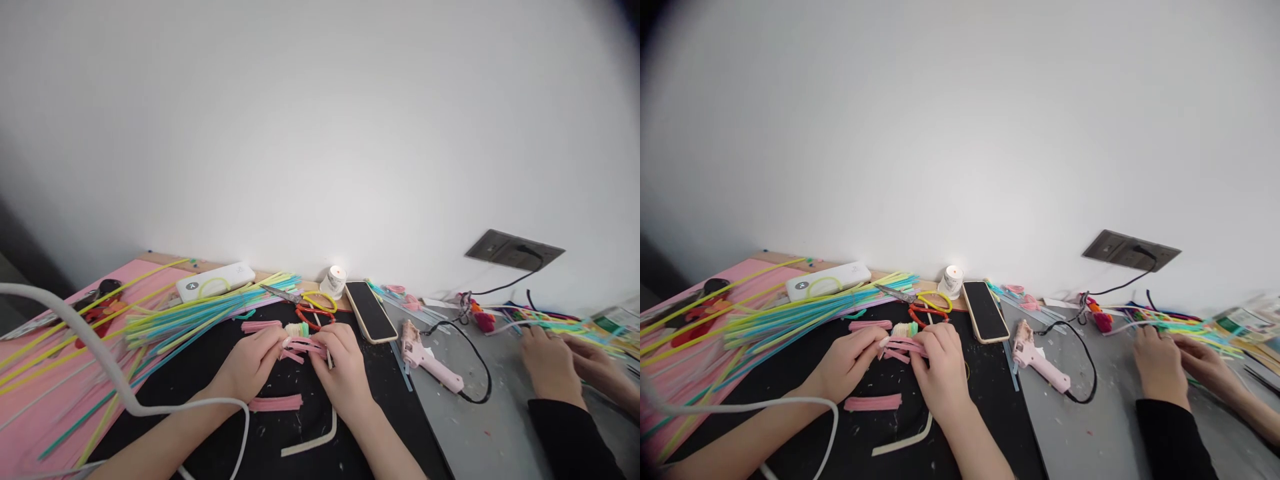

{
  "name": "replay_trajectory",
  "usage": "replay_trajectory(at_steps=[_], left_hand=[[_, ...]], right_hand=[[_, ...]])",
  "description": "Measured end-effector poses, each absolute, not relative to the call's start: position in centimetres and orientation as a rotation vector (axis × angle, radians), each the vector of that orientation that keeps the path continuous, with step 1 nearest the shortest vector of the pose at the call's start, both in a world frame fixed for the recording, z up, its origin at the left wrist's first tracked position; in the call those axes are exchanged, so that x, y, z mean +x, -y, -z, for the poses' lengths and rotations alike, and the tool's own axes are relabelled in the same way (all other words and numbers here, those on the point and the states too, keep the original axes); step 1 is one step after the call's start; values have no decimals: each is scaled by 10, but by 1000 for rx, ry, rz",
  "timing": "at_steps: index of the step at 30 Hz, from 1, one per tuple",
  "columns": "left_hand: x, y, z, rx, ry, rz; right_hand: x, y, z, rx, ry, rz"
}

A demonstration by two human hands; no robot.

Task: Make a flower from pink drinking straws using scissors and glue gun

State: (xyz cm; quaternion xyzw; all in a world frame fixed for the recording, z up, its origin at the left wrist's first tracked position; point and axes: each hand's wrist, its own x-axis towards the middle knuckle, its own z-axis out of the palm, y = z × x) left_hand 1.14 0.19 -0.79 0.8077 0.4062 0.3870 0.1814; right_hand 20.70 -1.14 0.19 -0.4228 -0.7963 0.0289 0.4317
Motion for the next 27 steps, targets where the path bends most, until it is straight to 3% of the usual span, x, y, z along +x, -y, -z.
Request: replay_trajectory(at_steps=[27], left_hand=[[11, -1, 7, 2294, -1155, -1037]], right_hand=[[207, 14, -1, -1055, 1970, -75]])
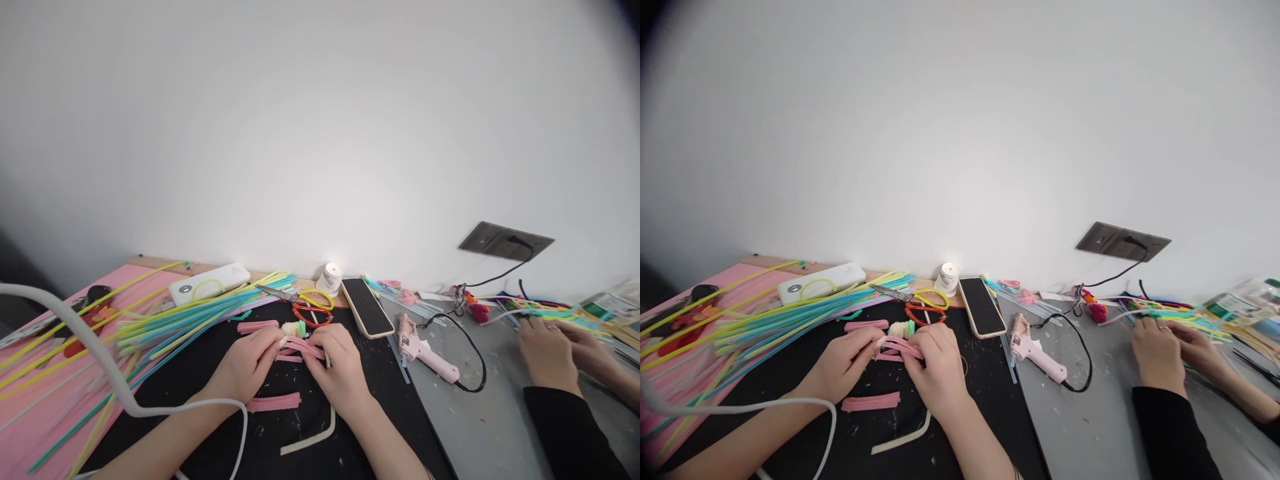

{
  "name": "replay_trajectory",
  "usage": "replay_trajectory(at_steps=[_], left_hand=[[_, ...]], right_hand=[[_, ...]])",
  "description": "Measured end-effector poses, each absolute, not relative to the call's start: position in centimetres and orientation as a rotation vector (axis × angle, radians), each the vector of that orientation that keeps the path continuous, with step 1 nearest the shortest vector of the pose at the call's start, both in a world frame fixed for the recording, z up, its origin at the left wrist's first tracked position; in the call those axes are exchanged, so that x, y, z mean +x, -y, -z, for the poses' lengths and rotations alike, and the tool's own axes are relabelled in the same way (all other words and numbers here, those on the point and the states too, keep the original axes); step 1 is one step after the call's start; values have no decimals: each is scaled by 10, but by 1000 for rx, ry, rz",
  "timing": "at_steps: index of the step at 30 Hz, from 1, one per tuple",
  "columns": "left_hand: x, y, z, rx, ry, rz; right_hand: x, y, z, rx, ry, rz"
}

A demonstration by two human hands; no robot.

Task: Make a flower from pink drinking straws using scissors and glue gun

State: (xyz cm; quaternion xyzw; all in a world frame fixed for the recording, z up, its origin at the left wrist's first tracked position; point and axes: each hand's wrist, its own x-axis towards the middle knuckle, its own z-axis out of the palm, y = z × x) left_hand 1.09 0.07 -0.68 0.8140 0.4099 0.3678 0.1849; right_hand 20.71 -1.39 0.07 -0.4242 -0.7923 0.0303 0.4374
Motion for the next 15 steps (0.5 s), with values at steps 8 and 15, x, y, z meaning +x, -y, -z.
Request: replay_trajectory(at_steps=[8, 15], left_hand=[[11, -3, 5, 2282, -1109, -1014], [10, -3, 6, 2289, -1130, -965]], right_hand=[[207, 13, 0, -1031, 1943, -57], [208, 13, 2, -1031, 1913, -98]])
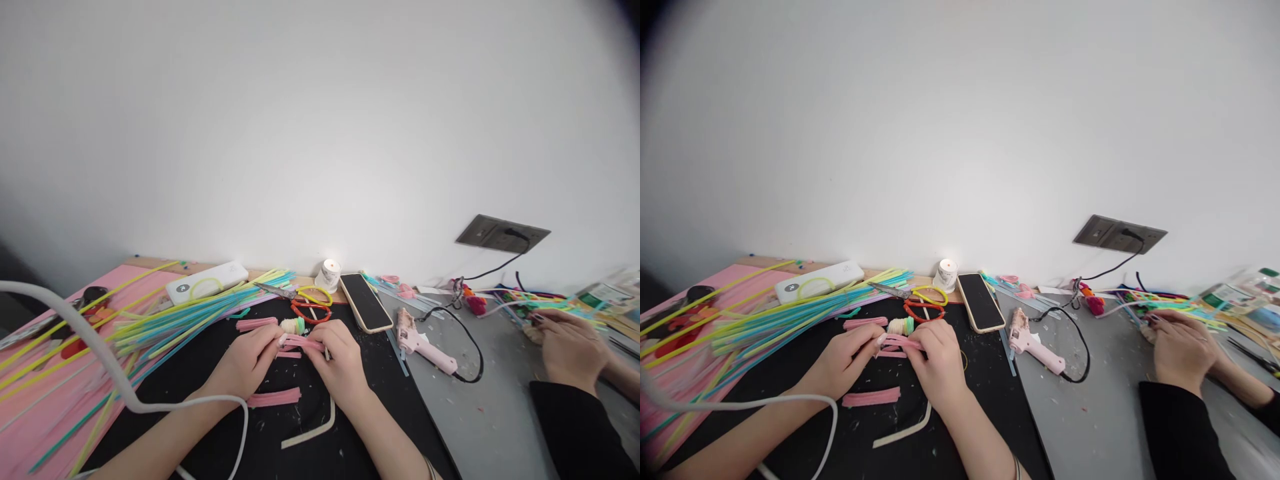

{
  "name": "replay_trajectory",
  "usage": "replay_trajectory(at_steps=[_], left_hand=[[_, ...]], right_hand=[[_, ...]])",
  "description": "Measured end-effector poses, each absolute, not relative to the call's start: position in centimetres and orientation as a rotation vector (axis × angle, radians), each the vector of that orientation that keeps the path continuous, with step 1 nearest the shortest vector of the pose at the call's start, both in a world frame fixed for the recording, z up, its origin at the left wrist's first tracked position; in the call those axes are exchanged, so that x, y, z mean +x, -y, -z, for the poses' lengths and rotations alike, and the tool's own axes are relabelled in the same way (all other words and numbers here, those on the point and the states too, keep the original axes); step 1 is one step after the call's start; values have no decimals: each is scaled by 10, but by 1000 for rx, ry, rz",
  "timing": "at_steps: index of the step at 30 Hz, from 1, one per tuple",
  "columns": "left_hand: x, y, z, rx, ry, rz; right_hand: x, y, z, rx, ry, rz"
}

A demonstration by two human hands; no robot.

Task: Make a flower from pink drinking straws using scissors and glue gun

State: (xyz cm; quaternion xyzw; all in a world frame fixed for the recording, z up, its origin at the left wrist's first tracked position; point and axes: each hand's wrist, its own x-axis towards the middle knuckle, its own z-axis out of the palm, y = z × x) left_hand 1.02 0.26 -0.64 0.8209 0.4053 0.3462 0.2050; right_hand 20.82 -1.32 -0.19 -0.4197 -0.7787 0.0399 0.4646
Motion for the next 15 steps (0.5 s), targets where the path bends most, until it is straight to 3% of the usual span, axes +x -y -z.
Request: replay_trajectory(at_steps=[15], left_hand=[[11, 0, 2, 2292, -1218, -951]], right_hand=[[208, 13, -1, -1043, 1886, -84]])
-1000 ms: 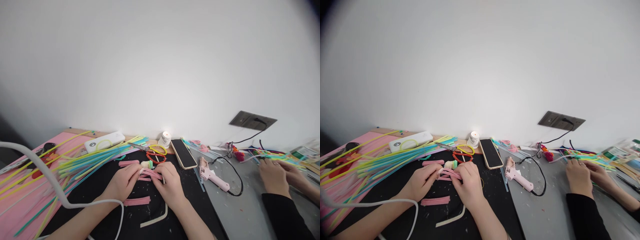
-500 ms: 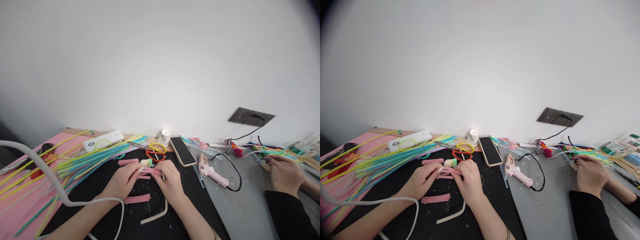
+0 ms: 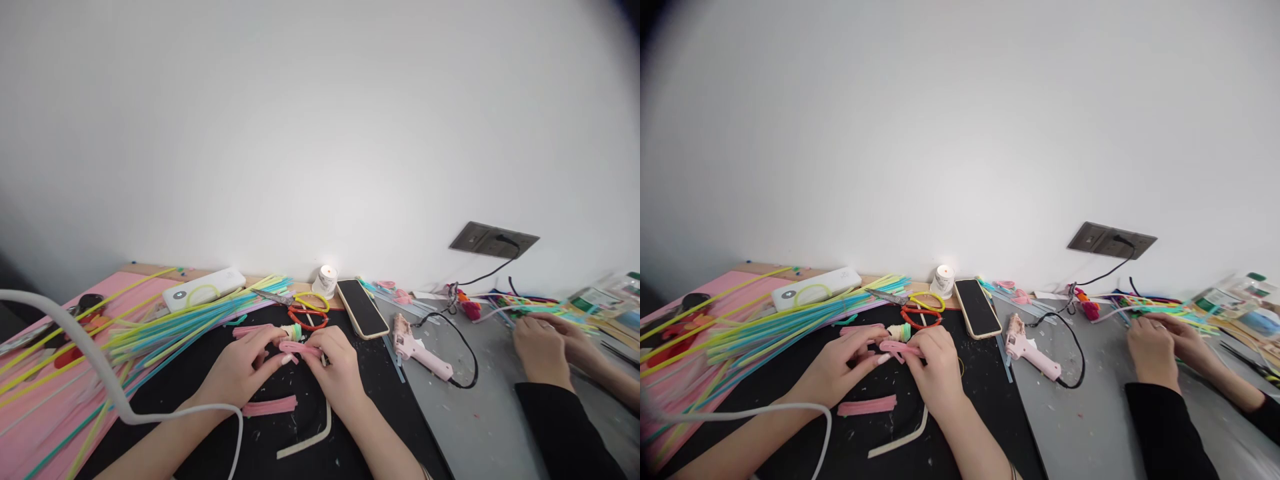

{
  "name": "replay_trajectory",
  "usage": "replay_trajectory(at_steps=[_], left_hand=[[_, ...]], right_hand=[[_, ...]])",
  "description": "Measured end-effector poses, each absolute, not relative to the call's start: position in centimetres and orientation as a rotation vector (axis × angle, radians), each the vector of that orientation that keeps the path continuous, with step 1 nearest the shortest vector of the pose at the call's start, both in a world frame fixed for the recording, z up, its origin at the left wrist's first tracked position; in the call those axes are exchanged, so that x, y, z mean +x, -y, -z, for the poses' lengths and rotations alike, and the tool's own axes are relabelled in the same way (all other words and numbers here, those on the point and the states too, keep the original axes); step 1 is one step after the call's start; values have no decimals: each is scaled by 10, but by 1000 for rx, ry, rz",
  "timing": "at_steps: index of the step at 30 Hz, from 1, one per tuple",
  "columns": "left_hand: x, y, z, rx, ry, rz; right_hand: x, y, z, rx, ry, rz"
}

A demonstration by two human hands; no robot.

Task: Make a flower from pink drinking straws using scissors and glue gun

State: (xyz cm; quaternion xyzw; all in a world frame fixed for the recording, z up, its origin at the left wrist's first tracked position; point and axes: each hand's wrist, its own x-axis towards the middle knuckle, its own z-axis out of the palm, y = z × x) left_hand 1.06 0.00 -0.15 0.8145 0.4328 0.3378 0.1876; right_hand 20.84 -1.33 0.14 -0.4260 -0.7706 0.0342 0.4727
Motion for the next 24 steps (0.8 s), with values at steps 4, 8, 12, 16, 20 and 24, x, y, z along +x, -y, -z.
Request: replay_trajectory(at_steps=[4, 8, 12, 16, 20, 24], left_hand=[[9, -3, 12, 2423, -1173, -1086], [7, -5, 17, 2543, -1072, -1194], [6, -7, 16, 2593, -1056, -1189], [6, -7, 16, 2615, -1056, -1192], [6, -7, 16, 2625, -1038, -1231], [6, -6, 14, 2637, -996, -1239]], right_hand=[[208, 15, -4, -1026, 1895, -103], [207, 16, -4, -1022, 1893, -161], [207, 15, -1, -1013, 1876, -192], [207, 15, 1, -1008, 1869, -196], [207, 16, 1, -1021, 1869, -219], [207, 16, 0, -1025, 1867, -222]])
